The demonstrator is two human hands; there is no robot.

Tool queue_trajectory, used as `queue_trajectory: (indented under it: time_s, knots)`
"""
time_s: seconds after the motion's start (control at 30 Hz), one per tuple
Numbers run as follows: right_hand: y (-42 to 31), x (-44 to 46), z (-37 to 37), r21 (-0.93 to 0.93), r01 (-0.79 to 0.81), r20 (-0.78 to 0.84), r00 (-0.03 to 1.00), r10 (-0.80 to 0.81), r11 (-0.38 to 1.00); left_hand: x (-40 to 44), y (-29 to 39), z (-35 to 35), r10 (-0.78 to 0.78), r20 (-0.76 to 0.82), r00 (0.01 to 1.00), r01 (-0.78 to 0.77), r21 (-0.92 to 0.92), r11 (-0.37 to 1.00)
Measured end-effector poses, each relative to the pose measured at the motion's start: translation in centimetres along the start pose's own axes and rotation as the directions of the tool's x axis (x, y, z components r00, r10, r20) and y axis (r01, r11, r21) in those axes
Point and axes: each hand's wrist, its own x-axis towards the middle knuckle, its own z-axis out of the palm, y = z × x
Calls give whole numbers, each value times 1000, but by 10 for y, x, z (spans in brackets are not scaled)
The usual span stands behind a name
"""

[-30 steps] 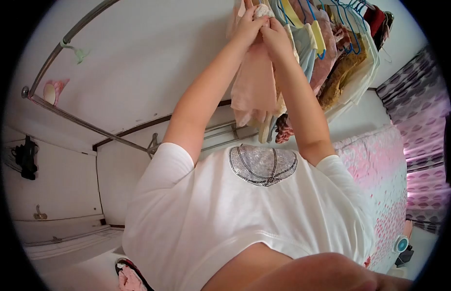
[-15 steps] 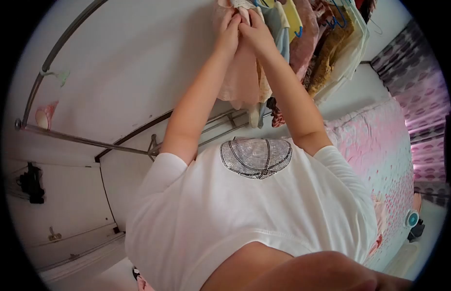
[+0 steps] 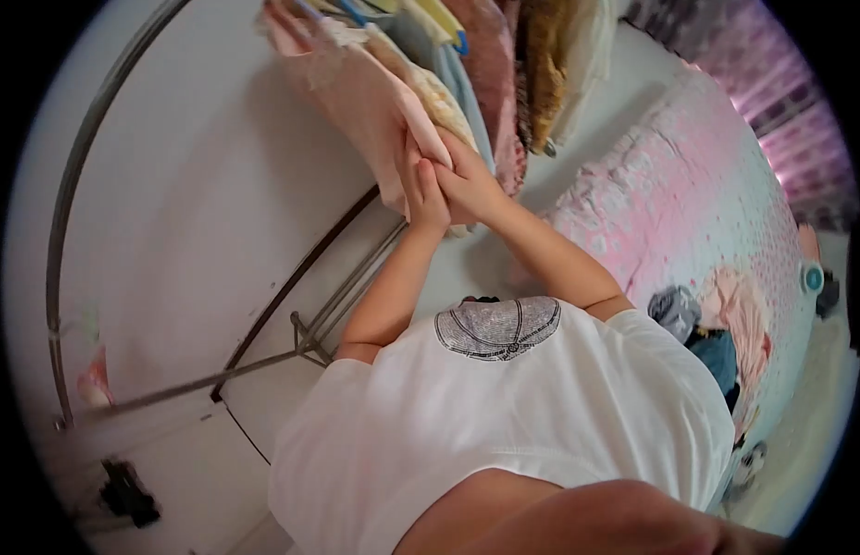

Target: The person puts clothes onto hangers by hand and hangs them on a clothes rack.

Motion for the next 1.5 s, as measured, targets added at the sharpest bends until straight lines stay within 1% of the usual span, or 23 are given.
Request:
queue_trajectory:
  time_s: [0.03, 0.17, 0.23, 0.33, 0.37, 0.4, 0.43, 0.47, 0.5, 0.53, 0.57, 0.67, 0.73, 0.77, 0.87, 0.9, 1.0, 1.03, 1.17, 1.3, 1.4, 1.43, 1.5]
  knots:
    - [5, -12, -5, 11, -62, 8, 998, 62, 998, -7, -8, 7, -4, 29, 1000, 4, 24, 1000]
    - [31, -52, -26, -80, -94, -126, 988, 84, 992, -34, -27, 32, 25, 174, 984, -38, 69, 997]
    - [32, -77, -39, -120, -155, -191, 973, 130, 981, -62, -50, 45, -138, 273, 952, 139, 17, 990]
    - [41, -125, -63, -205, -220, -264, 951, 163, 954, -94, -50, 74, 42, 290, 956, -70, 86, 994]
    - [41, -142, -69, -236, -233, -305, 940, 156, 943, -104, -43, 82, 80, 342, 936, -122, 104, 987]
    - [36, -159, -75, -264, -248, -345, 927, 149, 932, -116, -36, 92, 73, 389, 918, -121, 102, 987]
    - [12, -173, -81, -237, -378, -370, 887, 277, 895, -127, -31, 103, 67, 436, 897, -122, 100, 988]
    - [8, -192, -88, -300, -376, -440, 870, 222, 877, -139, -25, 114, 60, 483, 873, -123, 99, 987]
    - [10, -212, -98, -363, -378, -503, 849, 163, 852, -151, -23, 125, 97, 538, 838, -155, 63, 986]
    - [13, -233, -108, -425, -384, -558, 824, 98, 819, -166, -20, 139, 107, 577, 810, -184, 76, 980]
    - [12, -256, -119, -532, -362, -575, 818, -13, 765, -181, -16, 152, 116, 614, 781, -214, 89, 973]
    - [-2, -328, -152, -688, -588, -661, 750, -32, 425, -237, -7, 188, 93, 722, 685, -277, 140, 950]
    - [1, -383, -167, -613, -722, -760, 650, 13, 321, -277, -4, 213, 48, 781, 622, -342, 216, 915]
    - [2, -411, -173, -563, -780, -806, 592, 28, 272, -299, -5, 225, 17, 794, 608, -336, 237, 912]
    - [-13, -481, -180, -411, -899, -898, 428, 102, 152, -349, 18, 252, -68, 856, 513, -369, 291, 883]
    - [-16, -505, -184, -381, -920, -914, 390, 111, 94, -364, 23, 260, -60, 870, 490, -379, 275, 884]
    - [-34, -570, -192, -327, -945, -940, 328, 90, 21, -408, 35, 280, -69, 904, 421, -395, 251, 884]
    - [-38, -592, -196, -307, -952, -949, 307, 66, 20, -422, 37, 287, -88, 911, 403, -394, 259, 882]
    - [-56, -659, -206, -152, -988, -988, 152, 16, -19, -467, 43, 312, -121, 946, 302, -431, 249, 867]
    - [-68, -704, -210, 7, -1000, -999, -6, -32, -21, -495, 48, 335, -112, 969, 221, -463, 206, 862]
    - [-74, -731, -223, 102, -994, -995, -102, -5, -47, -507, 49, 363, -76, 982, 174, -494, 153, 856]
    - [-71, -742, -230, 92, -994, -994, -89, -61, -60, -513, 44, 376, -48, 984, 171, -498, 128, 858]
    - [-72, -755, -245, 122, -991, -990, -117, -77, -62, -523, 39, 396, -24, 987, 161, -509, 104, 854]
